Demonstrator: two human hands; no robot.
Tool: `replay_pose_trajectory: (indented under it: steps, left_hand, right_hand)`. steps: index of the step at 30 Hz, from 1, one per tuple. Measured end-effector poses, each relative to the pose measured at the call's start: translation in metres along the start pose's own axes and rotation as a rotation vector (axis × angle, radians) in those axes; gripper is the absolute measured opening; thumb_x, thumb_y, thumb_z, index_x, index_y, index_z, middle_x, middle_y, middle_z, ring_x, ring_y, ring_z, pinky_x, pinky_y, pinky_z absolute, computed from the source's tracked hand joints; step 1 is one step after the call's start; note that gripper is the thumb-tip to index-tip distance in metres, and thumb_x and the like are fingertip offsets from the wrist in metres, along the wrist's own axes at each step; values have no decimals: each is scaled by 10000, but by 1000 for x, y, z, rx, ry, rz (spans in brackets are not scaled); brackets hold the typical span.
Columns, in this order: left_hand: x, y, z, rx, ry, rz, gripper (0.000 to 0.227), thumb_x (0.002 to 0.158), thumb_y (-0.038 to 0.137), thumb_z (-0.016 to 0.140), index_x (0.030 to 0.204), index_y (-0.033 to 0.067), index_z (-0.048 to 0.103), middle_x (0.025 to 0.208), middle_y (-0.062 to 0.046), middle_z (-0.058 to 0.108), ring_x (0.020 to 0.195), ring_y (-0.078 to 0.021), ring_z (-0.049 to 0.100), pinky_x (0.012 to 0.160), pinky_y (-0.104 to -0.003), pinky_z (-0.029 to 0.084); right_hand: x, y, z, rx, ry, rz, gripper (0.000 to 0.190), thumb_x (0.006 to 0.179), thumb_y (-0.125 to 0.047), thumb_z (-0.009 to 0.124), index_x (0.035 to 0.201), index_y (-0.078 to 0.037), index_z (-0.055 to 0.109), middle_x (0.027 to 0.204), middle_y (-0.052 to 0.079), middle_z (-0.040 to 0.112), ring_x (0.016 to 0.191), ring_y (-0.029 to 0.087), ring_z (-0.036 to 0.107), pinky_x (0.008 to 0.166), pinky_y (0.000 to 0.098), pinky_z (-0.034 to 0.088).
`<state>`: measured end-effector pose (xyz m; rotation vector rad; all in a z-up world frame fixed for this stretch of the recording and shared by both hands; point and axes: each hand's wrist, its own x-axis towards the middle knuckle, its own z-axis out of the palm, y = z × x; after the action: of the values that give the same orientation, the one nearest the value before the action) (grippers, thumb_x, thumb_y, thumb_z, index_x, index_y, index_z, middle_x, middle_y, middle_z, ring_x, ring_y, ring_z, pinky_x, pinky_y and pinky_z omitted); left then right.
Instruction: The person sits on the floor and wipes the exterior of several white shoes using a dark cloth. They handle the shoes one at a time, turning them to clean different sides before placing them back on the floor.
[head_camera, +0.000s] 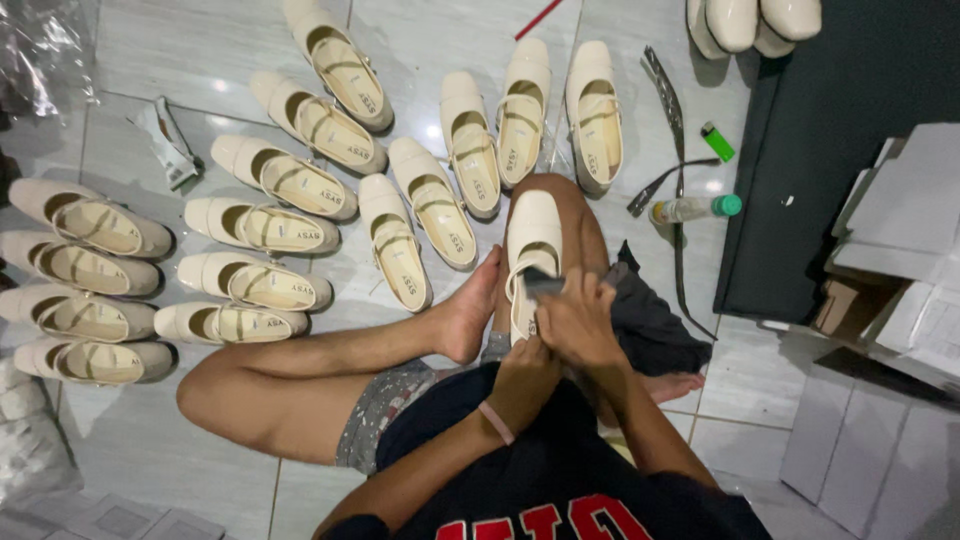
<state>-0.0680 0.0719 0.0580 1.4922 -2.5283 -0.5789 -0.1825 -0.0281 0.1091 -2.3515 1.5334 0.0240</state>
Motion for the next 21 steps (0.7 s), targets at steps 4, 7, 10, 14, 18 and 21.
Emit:
replay_pose_trajectory:
  steps: [4, 7, 10, 14, 18, 21]
  left_hand:
    - [0, 0, -6, 90, 387, -4, 324, 847, 172, 597, 1110, 14, 699, 1113, -150, 715, 818, -209, 590, 715, -324, 496]
    - [1, 0, -5, -21, 324, -11, 165, 862, 177, 614, 977, 72, 669, 1072, -145, 703, 867, -250, 626, 746, -363, 523]
    - [4, -1, -2, -40, 166, -18, 166, 918, 211, 634, 1006, 78, 681, 977, -125, 664, 880, -278, 640, 752, -392, 533]
    - [-1, -3, -5, 42, 257, -28, 329, 874, 168, 626, 1165, 25, 686, 1214, -130, 669, 852, -245, 635, 684, -354, 524]
    - [1, -1, -16, 44, 337, -26, 202, 865, 175, 632, 1044, 86, 660, 1297, -145, 675, 848, -239, 646, 639, -364, 525]
    - [5, 0, -25, 91, 346, -38, 236, 864, 171, 636, 1076, 74, 671, 1296, -146, 674, 837, -232, 640, 652, -351, 529]
  right_hand:
    - [-7, 18, 0, -39, -106, 31, 297, 839, -296, 606, 1044, -217, 807, 1145, 197, 535, 1093, 375, 459, 912, 648, 301]
    - [0, 12, 11, -96, 68, 85, 309, 940, -329, 592, 1121, -162, 779, 1190, 167, 533, 1162, 358, 458, 992, 607, 313]
    - [10, 2, 16, 29, -21, 101, 270, 903, -318, 590, 1048, -220, 797, 1170, 175, 531, 1178, 381, 444, 985, 625, 296]
    - [0, 16, 7, 6, -149, -16, 291, 866, -321, 590, 1050, -203, 782, 1178, 180, 524, 1152, 369, 440, 976, 631, 276]
    - [-11, 43, 2, 94, -78, 47, 366, 901, -293, 562, 1184, -151, 745, 1135, 203, 516, 1140, 379, 434, 982, 615, 276]
    - [-4, 41, 16, 56, 57, 41, 360, 922, -297, 554, 1189, -139, 738, 1139, 194, 522, 1147, 365, 451, 1007, 608, 289]
